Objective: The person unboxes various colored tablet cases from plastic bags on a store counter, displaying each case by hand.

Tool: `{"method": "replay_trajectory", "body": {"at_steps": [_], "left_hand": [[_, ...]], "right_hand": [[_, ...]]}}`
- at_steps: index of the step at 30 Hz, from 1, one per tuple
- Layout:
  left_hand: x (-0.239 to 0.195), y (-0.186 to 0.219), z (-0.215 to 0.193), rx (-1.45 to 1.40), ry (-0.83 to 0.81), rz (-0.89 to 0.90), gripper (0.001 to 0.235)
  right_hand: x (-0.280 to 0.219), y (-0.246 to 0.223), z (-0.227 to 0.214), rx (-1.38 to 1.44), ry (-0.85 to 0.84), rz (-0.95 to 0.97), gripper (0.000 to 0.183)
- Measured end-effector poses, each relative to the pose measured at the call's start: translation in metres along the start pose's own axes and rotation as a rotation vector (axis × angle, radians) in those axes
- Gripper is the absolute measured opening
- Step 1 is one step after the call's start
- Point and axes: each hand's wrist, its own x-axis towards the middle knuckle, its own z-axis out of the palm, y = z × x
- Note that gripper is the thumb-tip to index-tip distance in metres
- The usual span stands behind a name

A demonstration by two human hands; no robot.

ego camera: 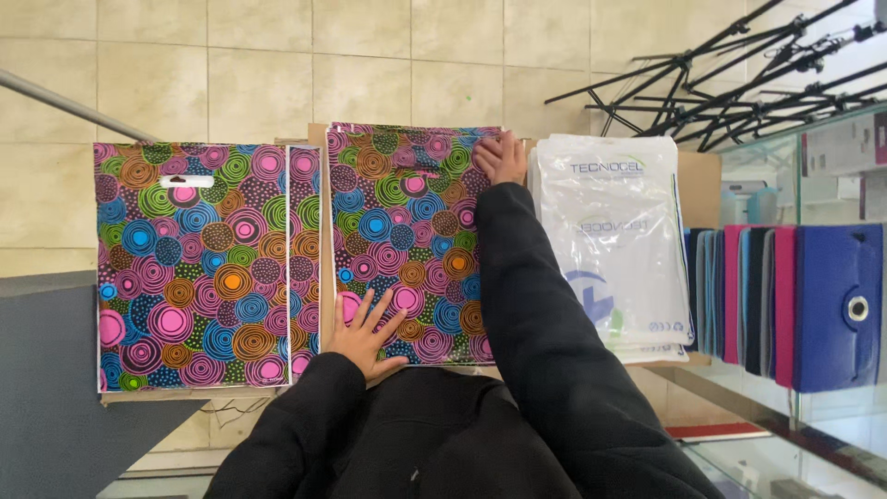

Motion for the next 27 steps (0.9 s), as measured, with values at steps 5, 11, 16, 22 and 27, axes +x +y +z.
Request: {"method": "replay_trajectory", "body": {"at_steps": [5, 11, 16, 22, 27], "left_hand": [[0.000, 0.000, 0.003, -0.004, -0.004, -0.041, 0.063], [-0.015, 0.010, -0.020, -0.097, -0.015, -0.288, 0.058], [-0.046, -0.057, -0.124, 0.241, 0.584, -0.685, 0.017], [-0.089, -0.222, -0.154, 0.245, 0.557, -0.946, 0.029], [-0.084, -0.348, -0.115, -0.028, 0.228, -1.046, 0.043]], "right_hand": [[-0.070, 0.086, 0.087, -0.359, -0.034, -0.486, 0.024], [-0.244, 0.120, 0.154, -0.632, -0.655, -0.302, 0.022], [-0.319, 0.172, 0.173, -0.522, -0.917, -0.004, 0.028], [-0.328, 0.216, 0.226, -0.863, -0.692, -0.438, 0.044], [-0.298, 0.233, 0.270, -1.238, -0.209, -0.530, 0.079]]}}
